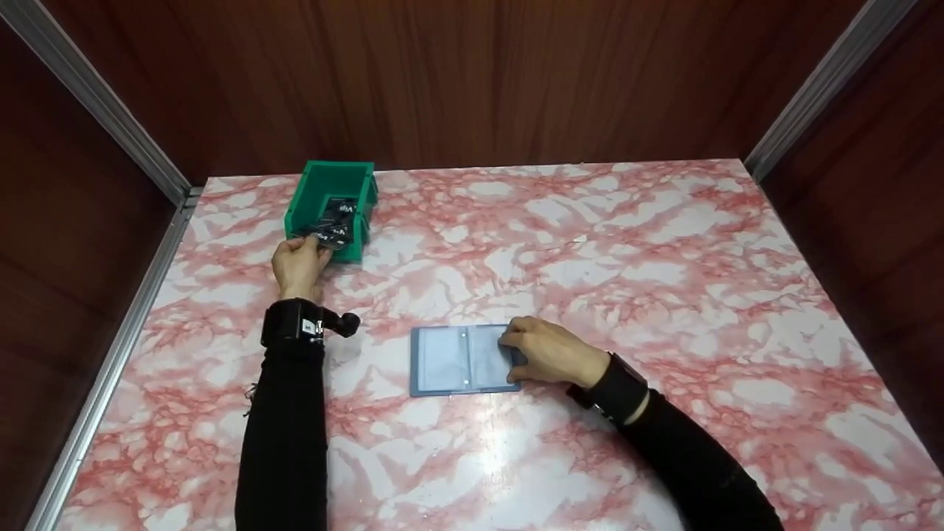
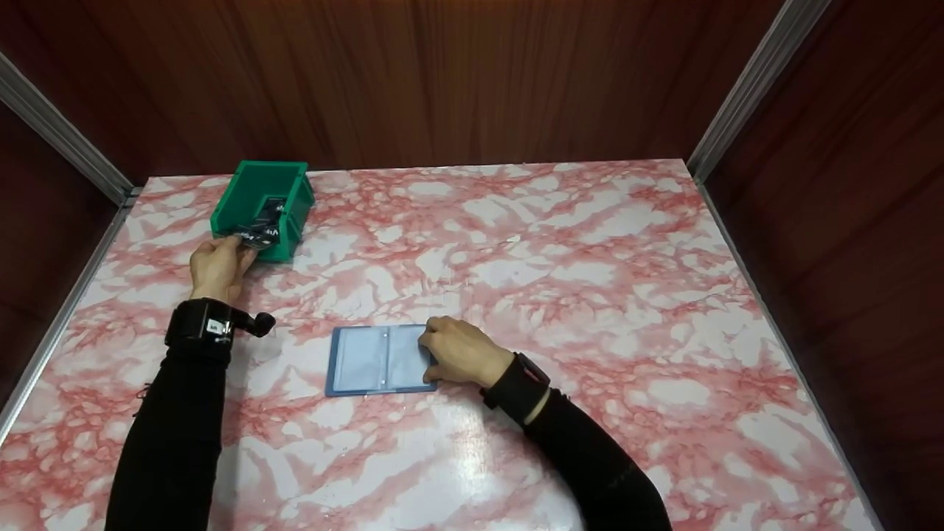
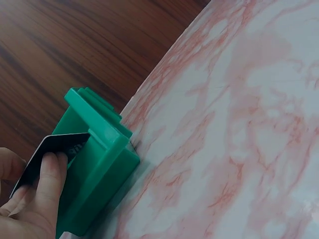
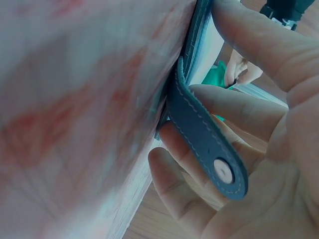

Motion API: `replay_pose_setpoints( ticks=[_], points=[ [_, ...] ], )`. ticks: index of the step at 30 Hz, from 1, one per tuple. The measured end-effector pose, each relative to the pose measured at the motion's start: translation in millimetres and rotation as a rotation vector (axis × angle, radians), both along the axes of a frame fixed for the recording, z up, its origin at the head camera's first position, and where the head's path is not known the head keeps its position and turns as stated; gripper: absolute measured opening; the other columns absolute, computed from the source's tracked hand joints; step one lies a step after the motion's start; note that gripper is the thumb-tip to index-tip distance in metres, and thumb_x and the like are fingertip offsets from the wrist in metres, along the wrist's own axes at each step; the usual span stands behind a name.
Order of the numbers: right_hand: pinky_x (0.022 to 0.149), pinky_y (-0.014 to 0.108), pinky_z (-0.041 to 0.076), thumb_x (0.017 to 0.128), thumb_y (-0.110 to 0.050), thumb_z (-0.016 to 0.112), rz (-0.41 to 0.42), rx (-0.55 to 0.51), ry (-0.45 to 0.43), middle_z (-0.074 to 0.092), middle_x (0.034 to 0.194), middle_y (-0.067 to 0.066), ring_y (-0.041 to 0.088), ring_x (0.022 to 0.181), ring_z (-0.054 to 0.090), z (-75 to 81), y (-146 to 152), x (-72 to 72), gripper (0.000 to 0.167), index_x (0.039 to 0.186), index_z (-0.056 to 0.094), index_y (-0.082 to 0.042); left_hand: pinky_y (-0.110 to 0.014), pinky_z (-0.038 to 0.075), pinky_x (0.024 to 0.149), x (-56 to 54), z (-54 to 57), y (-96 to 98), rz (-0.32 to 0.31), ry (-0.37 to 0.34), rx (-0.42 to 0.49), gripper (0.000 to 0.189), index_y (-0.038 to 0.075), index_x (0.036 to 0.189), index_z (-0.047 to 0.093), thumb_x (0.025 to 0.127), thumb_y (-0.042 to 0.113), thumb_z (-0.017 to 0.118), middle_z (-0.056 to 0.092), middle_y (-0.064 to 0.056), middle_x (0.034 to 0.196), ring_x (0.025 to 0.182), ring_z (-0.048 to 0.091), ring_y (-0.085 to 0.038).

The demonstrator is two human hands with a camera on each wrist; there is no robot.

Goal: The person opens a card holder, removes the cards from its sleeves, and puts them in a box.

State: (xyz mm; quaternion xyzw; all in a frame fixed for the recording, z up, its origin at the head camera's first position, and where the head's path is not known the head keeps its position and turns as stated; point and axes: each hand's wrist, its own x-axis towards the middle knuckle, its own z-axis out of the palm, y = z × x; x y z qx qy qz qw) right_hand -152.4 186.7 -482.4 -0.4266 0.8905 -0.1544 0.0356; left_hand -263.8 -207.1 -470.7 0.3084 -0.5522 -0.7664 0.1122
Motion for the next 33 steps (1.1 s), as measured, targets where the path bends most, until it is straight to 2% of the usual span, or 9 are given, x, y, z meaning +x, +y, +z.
replay_pose_setpoints(
  ticks=[3,8,13,19,22,25,31,33],
  points=[
    [0.082,0.039,0.057,0.080,-0.022,0.093,0.003,-0.002,-0.001,0.065,0.104,0.011,0.026,0.091,0.064,-0.5,-0.4,-0.1,0.045,0.115,0.075,0.001,-0.017,0.060,0.077,0.4,0.0,0.0,-0.001,0.027,0.023,0.008,0.006,0.107,0.053,0.106,0.007,0.061,0.061,-0.008,0.101,0.073,0.070,-0.008],
    [0.079,0.039,0.057,0.081,-0.021,0.093,0.001,-0.010,-0.015,0.065,0.105,0.011,0.026,0.091,0.063,1.3,-0.4,0.5,0.045,0.115,0.075,0.001,-0.021,0.061,0.084,2.4,-0.4,0.3,-0.003,0.077,0.054,0.008,0.003,0.107,0.052,0.106,0.002,0.060,0.064,-0.010,0.092,0.075,0.070,-0.011],
    [0.079,0.039,0.058,0.081,-0.020,0.093,0.004,-0.013,-0.011,0.065,0.105,0.011,0.026,0.091,0.064,1.4,-0.2,0.5,0.044,0.115,0.075,0.001,-0.022,0.061,0.087,3.8,-2.0,0.6,-0.004,0.082,0.025,0.007,0.003,0.106,0.052,0.106,0.002,0.059,0.063,-0.010,0.089,0.075,0.070,-0.012],
    [0.079,0.038,0.057,0.080,-0.021,0.093,0.005,-0.010,-0.007,0.065,0.104,0.011,0.026,0.090,0.064,0.7,-0.4,0.3,0.044,0.115,0.075,0.001,-0.021,0.062,0.082,4.8,-0.5,2.2,-0.032,0.096,-0.036,0.008,0.003,0.103,0.052,0.106,0.001,0.059,0.063,-0.011,0.089,0.071,0.069,-0.010],
    [0.079,0.038,0.057,0.081,-0.022,0.093,0.003,-0.005,-0.006,0.064,0.104,0.010,0.025,0.090,0.063,0.8,-0.5,0.4,0.045,0.115,0.075,0.000,-0.020,0.062,0.079,7.5,1.5,4.0,-0.075,0.099,-0.115,0.008,0.003,0.103,0.052,0.106,0.003,0.059,0.064,-0.011,0.089,0.068,0.070,-0.008],
    [0.078,0.037,0.057,0.081,-0.023,0.093,0.010,0.000,0.008,0.064,0.102,0.010,0.024,0.088,0.063,-0.5,-0.5,-0.3,0.044,0.114,0.075,0.000,-0.019,0.061,0.080,14.2,5.3,8.7,-0.147,0.099,-0.181,0.006,0.003,0.106,0.053,0.107,0.005,0.059,0.067,-0.010,0.092,0.069,0.072,-0.006],
    [0.079,0.037,0.057,0.081,-0.023,0.093,0.009,0.001,0.014,0.064,0.103,0.010,0.024,0.088,0.063,-0.8,-0.1,-0.7,0.045,0.115,0.075,0.000,-0.022,0.061,0.086,37.4,15.2,30.2,-0.322,0.155,-0.322,0.014,-0.002,0.116,0.058,0.107,0.009,0.060,0.072,-0.018,0.105,0.083,0.073,-0.009],
    [0.078,0.037,0.057,0.081,-0.023,0.093,0.007,0.000,0.009,0.064,0.103,0.010,0.024,0.088,0.063,-0.2,-0.1,-0.6,0.046,0.115,0.075,0.000,-0.028,0.061,0.091,47.8,18.1,38.3,-0.397,0.173,-0.393,0.021,-0.004,0.122,0.060,0.107,0.012,0.061,0.073,-0.019,0.109,0.092,0.075,-0.018]
  ],
)
